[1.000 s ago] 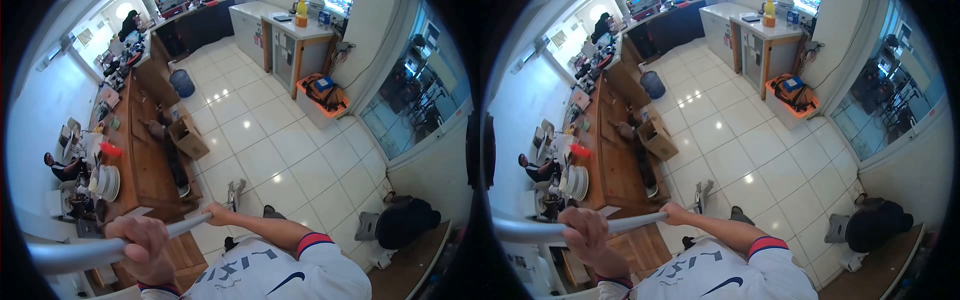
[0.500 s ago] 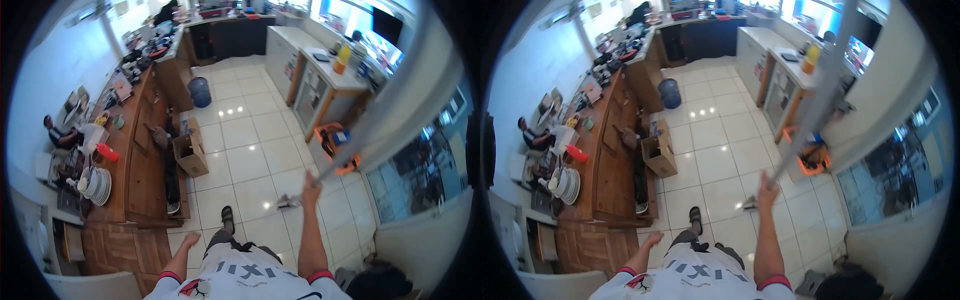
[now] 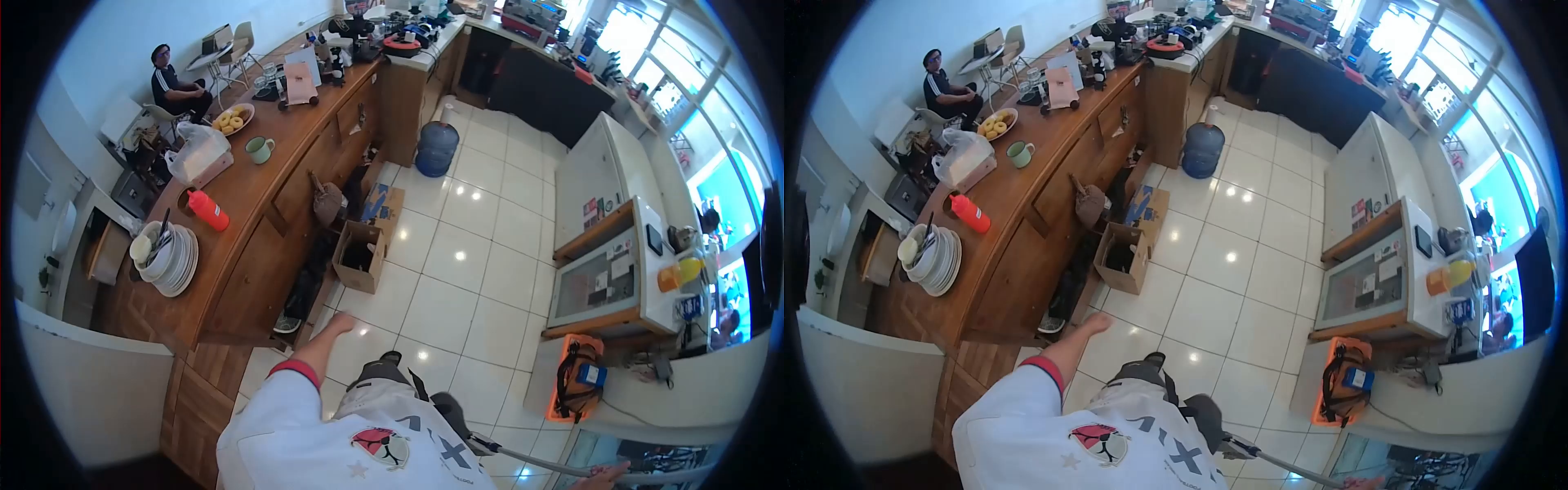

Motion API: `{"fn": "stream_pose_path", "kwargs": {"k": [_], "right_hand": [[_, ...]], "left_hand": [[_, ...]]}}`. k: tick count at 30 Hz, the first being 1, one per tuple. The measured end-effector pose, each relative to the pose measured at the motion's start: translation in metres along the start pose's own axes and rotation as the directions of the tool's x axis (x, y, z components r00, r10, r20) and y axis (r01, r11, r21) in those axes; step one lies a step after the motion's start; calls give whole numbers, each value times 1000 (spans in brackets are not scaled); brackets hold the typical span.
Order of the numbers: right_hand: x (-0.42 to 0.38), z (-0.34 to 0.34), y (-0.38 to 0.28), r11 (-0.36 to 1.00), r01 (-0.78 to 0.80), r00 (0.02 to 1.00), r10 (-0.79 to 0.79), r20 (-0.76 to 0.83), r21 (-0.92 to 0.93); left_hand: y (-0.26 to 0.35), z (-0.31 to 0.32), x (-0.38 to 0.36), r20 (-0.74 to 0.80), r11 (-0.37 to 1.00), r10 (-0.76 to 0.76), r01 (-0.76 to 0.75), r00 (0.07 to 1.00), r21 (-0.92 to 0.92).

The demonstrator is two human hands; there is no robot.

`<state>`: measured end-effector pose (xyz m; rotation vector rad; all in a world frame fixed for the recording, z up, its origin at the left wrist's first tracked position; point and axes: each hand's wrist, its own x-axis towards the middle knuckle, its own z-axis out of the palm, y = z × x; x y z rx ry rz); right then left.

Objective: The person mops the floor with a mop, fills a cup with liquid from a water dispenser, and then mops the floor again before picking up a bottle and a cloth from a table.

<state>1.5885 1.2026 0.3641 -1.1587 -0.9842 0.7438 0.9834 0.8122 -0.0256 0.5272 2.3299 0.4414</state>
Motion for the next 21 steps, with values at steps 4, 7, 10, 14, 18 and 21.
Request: {"fn": "stream_pose_path", "kwargs": {"k": [4, 7, 10, 14, 18, 21], "right_hand": [[-15, 123, -43, 955, 225, 970, -239, -50, -194], [25, 167, -17, 951, 148, 929, -228, 291, 272], [47, 265, 6, 947, -141, 990, 129, 60, 289], [86, 383, 40, 944, -174, 895, 33, 446, 281], [118, 518, 32, 907, -216, 830, -25, 558, 361], [132, 595, 11, 906, -168, 784, -117, 609, 390]], "left_hand": [[236, -77, 102, -271, 845, 459, -510, 846, -161], [395, -101, 112, -137, 685, 592, -585, 794, -434], [512, -100, 92, 54, 531, 820, -720, 570, -447], [603, -66, 79, 196, 390, 921, -795, 337, -466], [668, -84, 88, 91, 289, 957, -875, 276, -387], [719, -107, 133, -163, 164, 966, -964, 200, -211]]}}
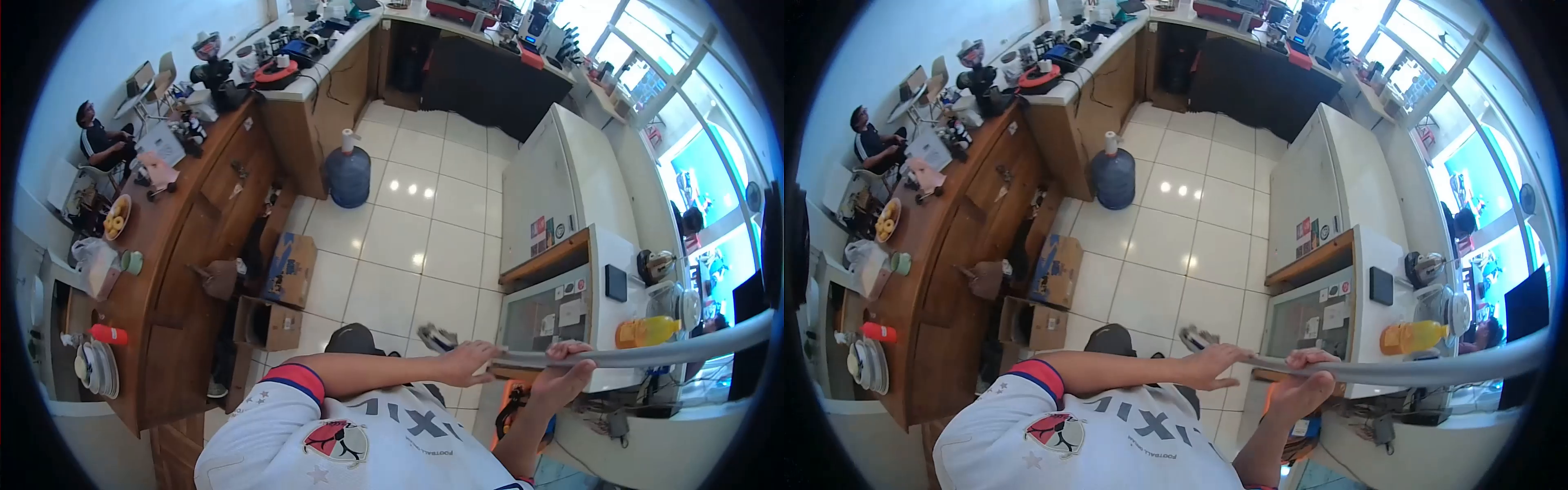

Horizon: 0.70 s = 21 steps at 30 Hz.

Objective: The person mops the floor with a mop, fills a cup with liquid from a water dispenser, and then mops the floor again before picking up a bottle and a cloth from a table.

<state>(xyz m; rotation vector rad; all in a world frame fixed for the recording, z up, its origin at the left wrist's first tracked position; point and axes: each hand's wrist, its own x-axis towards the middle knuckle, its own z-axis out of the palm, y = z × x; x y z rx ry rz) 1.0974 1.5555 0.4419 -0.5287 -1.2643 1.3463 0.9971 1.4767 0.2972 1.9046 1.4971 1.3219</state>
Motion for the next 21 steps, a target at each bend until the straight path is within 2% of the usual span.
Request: {"fn": "stream_pose_path", "kwargs": {"k": [1, 2, 3, 5, 6, 7, 8, 9, 10, 11, 12, 15, 20, 21], "right_hand": [[20, 17, 1, 998, 66, 993, -65, 95, -4], [38, 31, 4, 998, 68, 993, -66, 99, -16], [56, 45, 8, 995, 91, 974, -97, 207, 36], [95, 72, 20, 985, 120, 920, -158, 360, 124], [116, 80, 27, 984, 129, 920, -164, 357, 120], [139, 86, 33, 982, 99, 856, -167, 488, 162], [160, 94, 40, 978, 67, 777, -176, 604, 199], [180, 107, 46, 960, 51, 748, -220, 626, 276], [202, 119, 52, 961, 71, 763, -224, 606, 267], [226, 130, 56, 950, 35, 657, -257, 709, 312], [247, 138, 60, 940, -6, 538, -285, 793, 342], [304, 160, 84, 934, 13, 584, -296, 756, 356], [371, 186, 116, 925, 120, 763, -318, 562, 361], [402, 190, 134, 931, 160, 818, -311, 484, 328]], "left_hand": [[-15, -2, 22, -85, 995, -83, 78, 993, -59], [-30, -6, 43, -162, 980, -172, 152, 972, -125], [-40, -21, 67, -295, 986, -129, 92, 947, -136], [-74, -45, 101, -296, 979, -161, 114, 941, -169], [-92, -59, 118, -292, 972, -191, 139, 937, -192], [-109, -72, 135, -364, 977, -162, 97, 917, -190], [-129, -86, 150, -352, 978, -149, 84, 924, -191], [-148, -100, 162, -317, 978, -135, 75, 939, -194], [-166, -114, 175, -275, 977, -122, 67, 954, -202], [-176, -134, 192, -249, 990, -115, 90, 962, -110], [-192, -148, 205, -219, 990, -96, 70, 971, -125], [-236, -192, 259, -44, 992, 12, -18, 999, -122], [-296, -235, 331, 104, 987, 99, -85, 990, -134], [-321, -243, 365, 114, 989, 99, -85, 988, -121]]}}
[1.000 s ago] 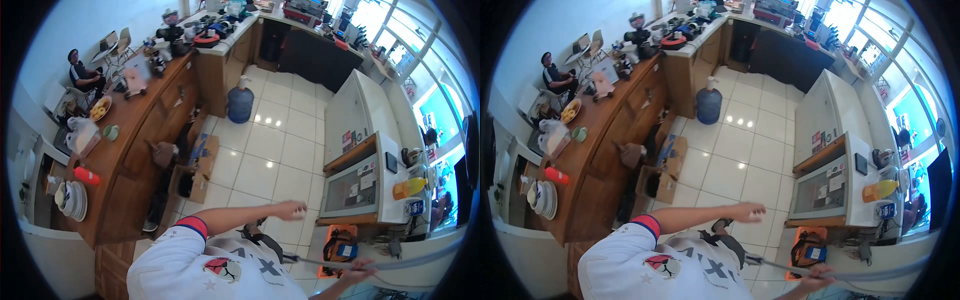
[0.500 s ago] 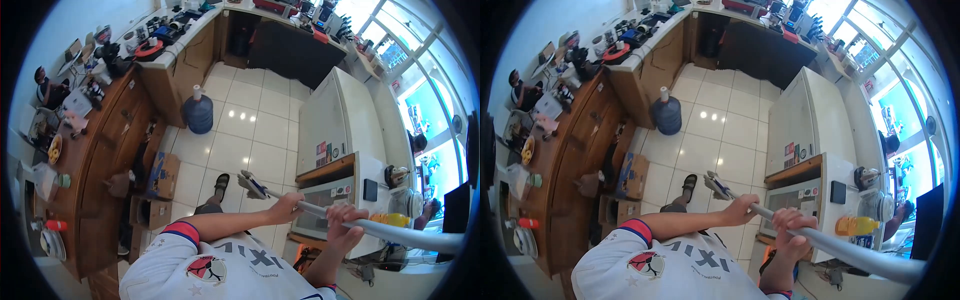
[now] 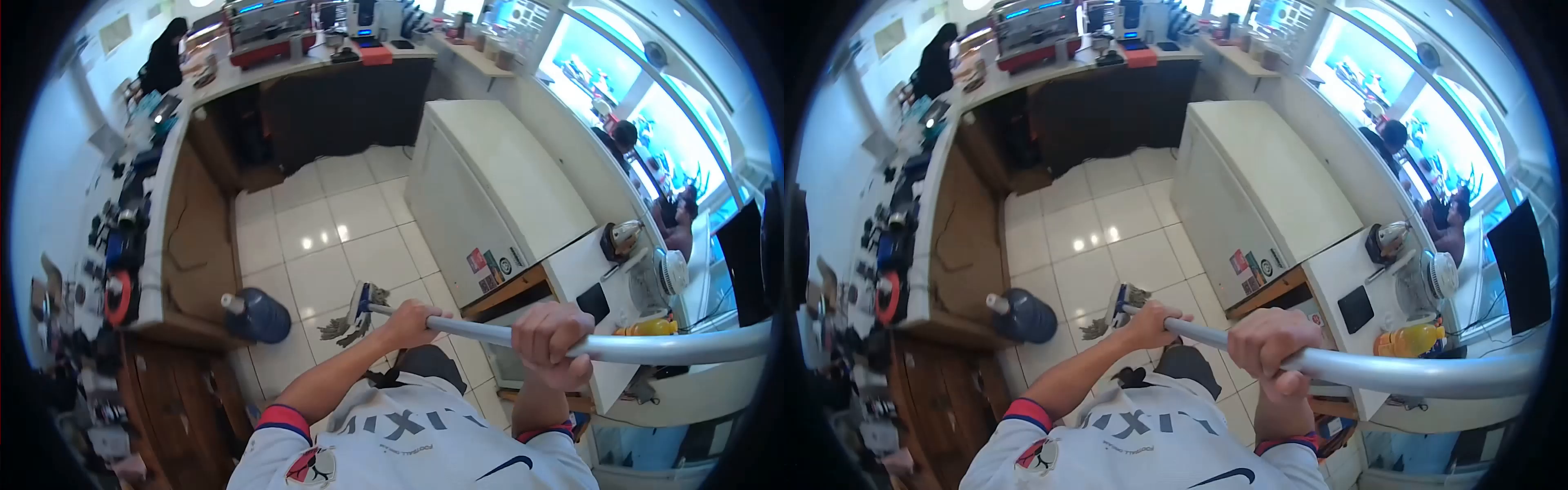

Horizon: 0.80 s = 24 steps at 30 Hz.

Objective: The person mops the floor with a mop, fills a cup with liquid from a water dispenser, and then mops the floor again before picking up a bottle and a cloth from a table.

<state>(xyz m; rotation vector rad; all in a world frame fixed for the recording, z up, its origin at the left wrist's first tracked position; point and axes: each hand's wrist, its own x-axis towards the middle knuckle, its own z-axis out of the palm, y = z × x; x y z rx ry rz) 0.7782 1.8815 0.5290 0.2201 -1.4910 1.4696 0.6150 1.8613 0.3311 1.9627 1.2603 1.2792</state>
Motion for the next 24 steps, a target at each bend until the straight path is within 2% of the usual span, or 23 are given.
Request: {"fn": "stream_pose_path", "kwargs": {"k": [1, 8, 10, 11, 13, 14, 15, 16, 17, 18, 19, 21, 23, 24], "right_hand": [[10, -12, 12, 1000, 9, 1000, -10, -13, -12], [82, -125, 90, 995, 76, 992, -69, -101, 67], [103, -163, 112, 995, 14, 989, 0, -149, 96], [110, -180, 123, 996, 23, 982, -7, -189, 83], [122, -208, 140, 994, -89, 963, 69, -261, -65], [128, -210, 148, 991, -106, 946, 74, -317, -85], [139, -209, 160, 986, -66, 881, -15, -473, -155], [147, -213, 166, 971, -28, 792, -122, -598, -236], [148, -218, 167, 962, -33, 768, -148, -623, -270], [144, -224, 169, 973, -49, 751, -112, -651, -224], [139, -223, 171, 983, -66, 728, -71, -682, -173], [134, -226, 172, 956, -87, 634, -165, -756, -281], [120, -229, 166, 951, -91, 620, -177, -765, -294], [116, -230, 163, 928, -102, 593, -232, -771, -358]], "left_hand": [[-14, -9, 14, -24, 1000, -18, 19, 1000, 22], [-100, -30, 131, 66, 993, -107, 103, 992, 62], [-129, -29, 163, 105, 973, -202, 187, 974, 136], [-145, -24, 178, 148, 974, -201, 182, 968, 132], [-169, -11, 197, -137, 987, -158, 156, 978, -27], [-175, -9, 209, -158, 978, -204, 210, 966, 19], [-182, -7, 217, -106, 978, -207, 207, 973, -7], [-190, -8, 228, -66, 957, -284, 287, 957, 35], [-198, -7, 238, -30, 931, -354, 355, 935, 87], [-207, 0, 243, -14, 941, -337, 337, 941, -6], [-213, 8, 244, 41, 944, -328, 329, 944, -18], [-210, 19, 250, 107, 947, -299, 308, 948, -87], [-218, 35, 246, 261, 957, -254, 281, 931, -73], [-217, 42, 247, 339, 964, -226, 261, 913, -58]]}}
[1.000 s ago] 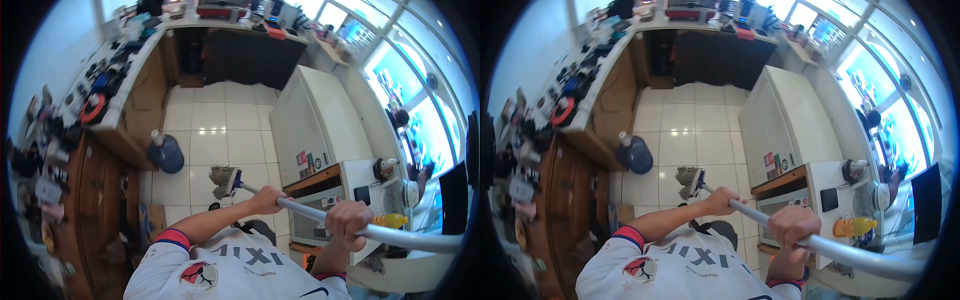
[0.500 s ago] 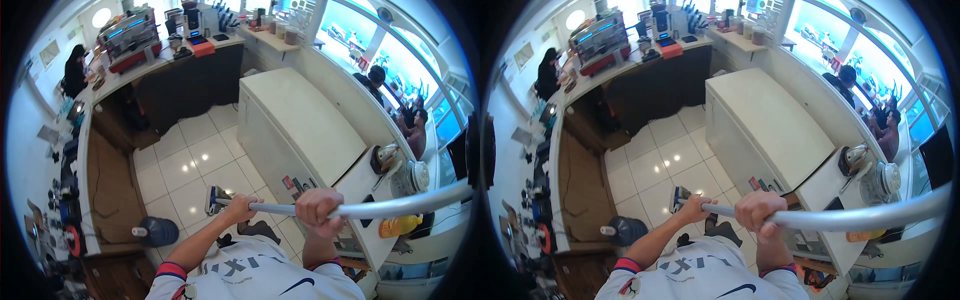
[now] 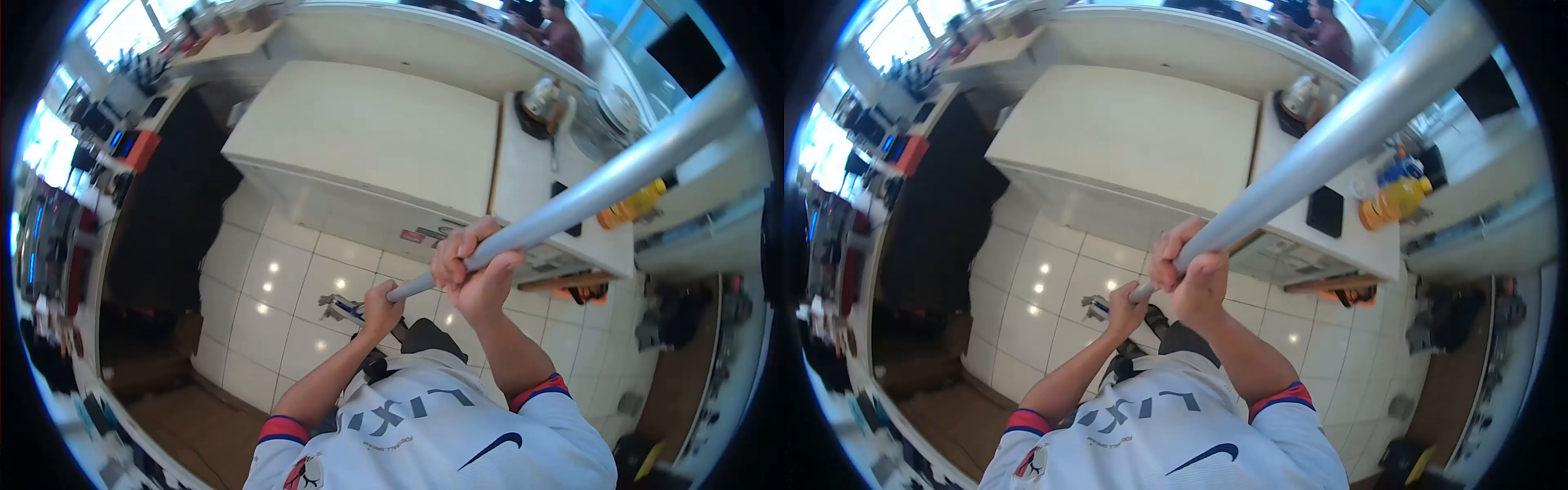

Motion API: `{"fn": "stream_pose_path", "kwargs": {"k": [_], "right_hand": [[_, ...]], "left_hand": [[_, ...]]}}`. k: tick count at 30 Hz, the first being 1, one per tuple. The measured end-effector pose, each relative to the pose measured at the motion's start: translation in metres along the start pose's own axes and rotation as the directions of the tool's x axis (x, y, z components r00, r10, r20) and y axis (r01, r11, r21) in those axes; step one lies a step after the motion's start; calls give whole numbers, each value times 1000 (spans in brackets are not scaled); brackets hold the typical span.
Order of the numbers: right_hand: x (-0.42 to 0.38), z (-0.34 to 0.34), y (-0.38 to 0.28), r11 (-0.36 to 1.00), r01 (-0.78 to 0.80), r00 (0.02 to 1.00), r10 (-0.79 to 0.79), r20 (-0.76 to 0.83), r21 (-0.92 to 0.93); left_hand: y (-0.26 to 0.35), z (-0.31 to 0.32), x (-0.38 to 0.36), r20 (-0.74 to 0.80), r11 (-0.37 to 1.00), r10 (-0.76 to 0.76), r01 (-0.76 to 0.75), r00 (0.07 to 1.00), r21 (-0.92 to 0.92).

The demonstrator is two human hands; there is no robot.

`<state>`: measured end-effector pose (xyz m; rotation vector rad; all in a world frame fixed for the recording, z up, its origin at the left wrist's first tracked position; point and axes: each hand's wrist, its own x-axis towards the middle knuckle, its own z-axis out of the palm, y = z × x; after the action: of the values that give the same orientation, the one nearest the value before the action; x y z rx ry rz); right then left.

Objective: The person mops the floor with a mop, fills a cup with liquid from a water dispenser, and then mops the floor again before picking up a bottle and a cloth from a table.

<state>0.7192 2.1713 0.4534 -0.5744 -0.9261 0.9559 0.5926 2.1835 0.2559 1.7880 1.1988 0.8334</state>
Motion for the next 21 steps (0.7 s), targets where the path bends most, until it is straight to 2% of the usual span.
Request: {"fn": "stream_pose_path", "kwargs": {"k": [1, 3, 4, 5, 6, 7, 8, 9, 10, 12, 13, 14, 15, 16, 17, 18, 19, 21], "right_hand": [[1, -7, 1, 999, 22, 999, -22, -23, -27], [-4, -33, 10, 998, 26, 995, -31, -94, -54], [-6, -49, 18, 997, 26, 993, -34, -109, -73], [-4, -69, 29, 996, -39, 978, 21, -206, -86], [0, -92, 42, 991, -101, 953, 71, -295, -87], [6, -121, 62, 991, -97, 954, 67, -292, -89], [10, -153, 85, 932, -139, 929, 6, -371, -334], [9, -182, 103, 811, -200, 898, -72, -434, -549], [7, -206, 115, 814, -203, 897, -69, -437, -544], [11, -249, 125, 379, -390, 900, -36, -434, -839], [13, -265, 125, 380, -387, 902, -34, -430, -840], [17, -280, 124, 282, -400, 910, 3, -416, -872], [22, -292, 124, 179, -403, 915, 49, -401, -897], [28, -302, 124, 178, -400, 917, 70, -393, -899], [35, -311, 123, 150, -434, 901, 69, -428, -888], [42, -316, 121, 126, -465, 885, 64, -460, -876], [50, -318, 119, 133, -457, 889, 78, -450, -880], [67, -317, 119, 209, -527, 843, 252, -475, -824]], "left_hand": [[2, 5, 6, 31, 1000, 24, -23, 999, -16], [14, 12, 10, 281, 999, -37, 39, 959, -2], [9, 17, 6, 301, 999, -32, 38, 953, -13], [-2, 25, 4, 215, 984, 175, -177, 961, -9], [-14, 31, 6, 121, 923, 379, -384, 917, 17], [-28, 31, 5, 119, 922, 383, -388, 916, 16], [-48, 27, -4, 248, 970, 244, -241, 938, -43], [-67, 18, -19, 383, 994, 102, -77, 918, -79], [-84, 5, -34, 418, 1000, 6, 1, 908, -17], [-132, -25, -65, 481, 973, -226, 175, 847, 150], [-160, -39, -89, 418, 919, -392, 365, 819, 148], [-209, -53, -124, 312, 931, -344, 280, 886, 233], [-226, -75, -150, 274, 830, -549, 475, 790, 293], [-246, -93, -182, 194, 700, -714, 675, 673, 235], [-230, -113, -203, 90, 621, -783, 765, 616, 170], [-292, -126, -254, -17, 605, -791, 786, 612, 126], [-246, -134, -262, -108, 423, -904, 903, 415, -71], [-214, -135, -301, -293, 336, -923, 891, 248, -304]]}}
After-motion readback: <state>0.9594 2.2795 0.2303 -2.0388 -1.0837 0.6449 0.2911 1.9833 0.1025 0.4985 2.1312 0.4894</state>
